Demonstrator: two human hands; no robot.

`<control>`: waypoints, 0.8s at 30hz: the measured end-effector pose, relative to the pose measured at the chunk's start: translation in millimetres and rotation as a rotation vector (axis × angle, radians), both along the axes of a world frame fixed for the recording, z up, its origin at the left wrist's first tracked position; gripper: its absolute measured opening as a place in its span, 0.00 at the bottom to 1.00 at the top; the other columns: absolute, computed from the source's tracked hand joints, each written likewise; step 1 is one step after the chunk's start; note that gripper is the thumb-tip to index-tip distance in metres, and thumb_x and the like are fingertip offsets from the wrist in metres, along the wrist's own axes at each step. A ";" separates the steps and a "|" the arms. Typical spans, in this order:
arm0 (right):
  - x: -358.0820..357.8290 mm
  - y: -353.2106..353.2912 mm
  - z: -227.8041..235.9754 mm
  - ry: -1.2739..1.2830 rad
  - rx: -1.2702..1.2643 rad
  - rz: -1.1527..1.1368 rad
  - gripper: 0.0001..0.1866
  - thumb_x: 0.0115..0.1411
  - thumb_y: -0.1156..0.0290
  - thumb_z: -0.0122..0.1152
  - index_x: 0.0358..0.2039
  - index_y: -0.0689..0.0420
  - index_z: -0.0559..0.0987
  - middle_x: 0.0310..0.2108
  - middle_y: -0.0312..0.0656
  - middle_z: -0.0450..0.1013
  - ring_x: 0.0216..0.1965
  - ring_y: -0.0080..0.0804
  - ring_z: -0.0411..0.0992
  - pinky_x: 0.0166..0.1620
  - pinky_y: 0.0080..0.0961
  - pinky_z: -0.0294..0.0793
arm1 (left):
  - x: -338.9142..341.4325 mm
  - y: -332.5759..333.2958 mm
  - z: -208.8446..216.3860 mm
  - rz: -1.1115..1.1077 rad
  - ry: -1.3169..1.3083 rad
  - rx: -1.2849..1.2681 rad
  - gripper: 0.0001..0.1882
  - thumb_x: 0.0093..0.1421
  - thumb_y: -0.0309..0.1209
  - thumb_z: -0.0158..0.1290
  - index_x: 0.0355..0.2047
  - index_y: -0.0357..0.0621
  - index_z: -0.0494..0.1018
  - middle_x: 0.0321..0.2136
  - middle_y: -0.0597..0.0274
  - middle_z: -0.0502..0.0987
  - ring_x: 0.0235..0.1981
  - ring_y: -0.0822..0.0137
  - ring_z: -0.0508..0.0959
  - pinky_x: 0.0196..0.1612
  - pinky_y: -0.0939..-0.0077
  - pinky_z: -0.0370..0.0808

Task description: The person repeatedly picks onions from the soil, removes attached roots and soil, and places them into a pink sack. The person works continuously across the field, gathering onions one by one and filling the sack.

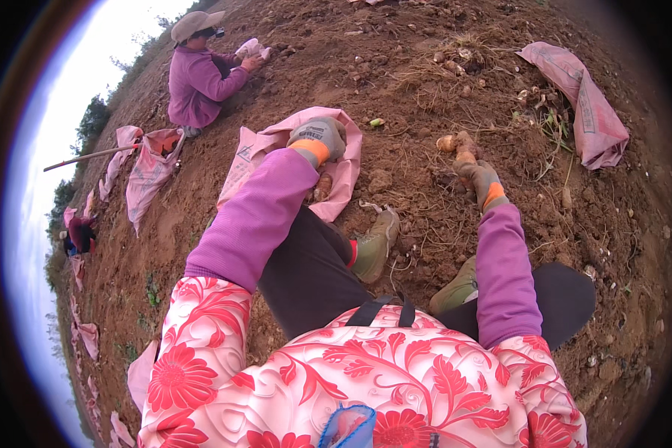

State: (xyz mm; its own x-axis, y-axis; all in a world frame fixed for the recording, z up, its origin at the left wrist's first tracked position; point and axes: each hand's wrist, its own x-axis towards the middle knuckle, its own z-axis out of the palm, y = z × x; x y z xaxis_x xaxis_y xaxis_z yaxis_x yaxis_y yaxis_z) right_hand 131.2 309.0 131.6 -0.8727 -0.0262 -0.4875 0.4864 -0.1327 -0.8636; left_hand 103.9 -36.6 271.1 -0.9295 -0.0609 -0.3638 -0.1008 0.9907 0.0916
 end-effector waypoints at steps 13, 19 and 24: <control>-100.3 -215.0 -108.1 -0.220 -0.374 0.128 0.51 0.51 0.72 0.76 0.71 0.61 0.55 0.61 0.61 0.68 0.57 0.49 0.74 0.59 0.37 0.73 | 19.0 -277.6 -91.4 0.627 0.233 0.452 0.71 0.42 0.46 0.77 0.73 0.28 0.41 0.61 0.45 0.72 0.61 0.56 0.74 0.60 0.68 0.72; -126.7 -307.4 -200.5 -0.067 0.347 0.293 0.48 0.59 0.66 0.71 0.72 0.61 0.52 0.61 0.58 0.69 0.55 0.48 0.76 0.53 0.36 0.77 | 23.7 -247.4 -188.7 0.978 0.344 1.124 0.40 0.56 0.38 0.69 0.64 0.34 0.66 0.55 0.54 0.76 0.52 0.60 0.78 0.56 0.65 0.75; -151.2 -367.4 -95.1 -0.397 -0.610 0.114 0.13 0.59 0.75 0.64 0.45 0.64 0.81 0.43 0.42 0.80 0.43 0.33 0.77 0.47 0.33 0.77 | -60.0 -299.2 -94.1 0.840 0.873 1.697 0.24 0.69 0.39 0.55 0.60 0.38 0.72 0.55 0.62 0.77 0.54 0.63 0.77 0.57 0.68 0.75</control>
State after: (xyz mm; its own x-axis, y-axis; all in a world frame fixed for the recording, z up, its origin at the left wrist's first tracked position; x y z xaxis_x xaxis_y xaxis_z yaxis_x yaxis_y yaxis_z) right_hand -20.0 -58.4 36.5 -0.6090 -0.4741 -0.6359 0.7867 -0.4631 -0.4082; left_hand 43.9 -335.8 177.0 -0.7815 -0.6183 -0.0831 0.1844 -0.3562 0.9160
